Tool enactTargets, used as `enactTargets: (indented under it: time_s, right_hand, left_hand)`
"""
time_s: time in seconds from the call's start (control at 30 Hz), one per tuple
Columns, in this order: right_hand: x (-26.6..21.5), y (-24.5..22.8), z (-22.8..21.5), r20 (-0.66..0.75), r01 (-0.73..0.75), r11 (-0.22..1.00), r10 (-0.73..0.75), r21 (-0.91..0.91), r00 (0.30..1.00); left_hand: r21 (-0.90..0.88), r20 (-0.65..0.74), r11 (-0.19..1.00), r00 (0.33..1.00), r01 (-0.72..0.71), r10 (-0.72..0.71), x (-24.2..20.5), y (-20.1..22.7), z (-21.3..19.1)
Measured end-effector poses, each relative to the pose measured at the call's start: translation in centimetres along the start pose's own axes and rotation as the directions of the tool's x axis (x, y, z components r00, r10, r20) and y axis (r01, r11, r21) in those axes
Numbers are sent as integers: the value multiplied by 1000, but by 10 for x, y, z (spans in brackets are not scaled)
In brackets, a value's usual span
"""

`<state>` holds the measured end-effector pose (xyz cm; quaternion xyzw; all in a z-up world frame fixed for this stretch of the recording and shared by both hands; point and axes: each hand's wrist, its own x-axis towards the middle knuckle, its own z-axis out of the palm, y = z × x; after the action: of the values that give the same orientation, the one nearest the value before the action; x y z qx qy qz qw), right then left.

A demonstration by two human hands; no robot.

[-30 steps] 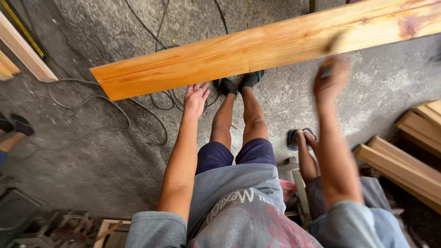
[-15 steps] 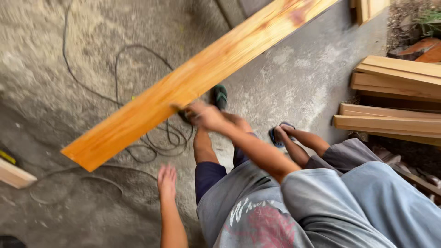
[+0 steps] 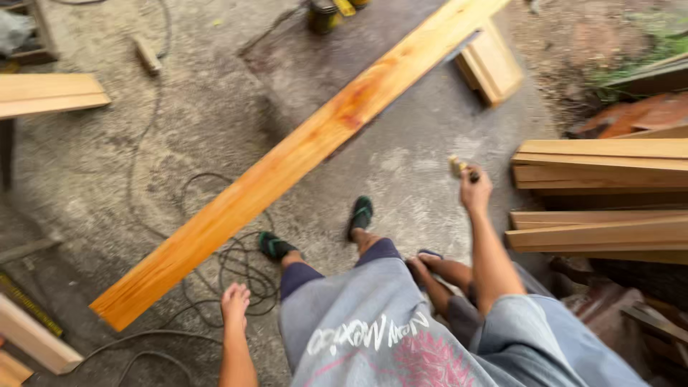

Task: The person applies wood stain to a long plank using a brush, repeatedly dipping the brush into a can and spreading the stain along the plank's length. The person repositions the plank and continues applying stain to cover the entire surface.

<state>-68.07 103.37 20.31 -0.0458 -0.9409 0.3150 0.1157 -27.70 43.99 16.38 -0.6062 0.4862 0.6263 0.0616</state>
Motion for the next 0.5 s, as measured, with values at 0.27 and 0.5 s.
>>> enactTargets:
  time_s: [0.27, 0.5]
  right_hand:
    - [5, 71, -65, 26, -549, 822, 552, 154, 834]
    - [130, 127, -42, 195, -516, 757, 479, 400, 856]
  left_hand:
    - [158, 239, 986, 971, -52, 13, 6, 52, 232]
    - [-27, 114, 996, 990, 83, -79, 0, 65, 297]
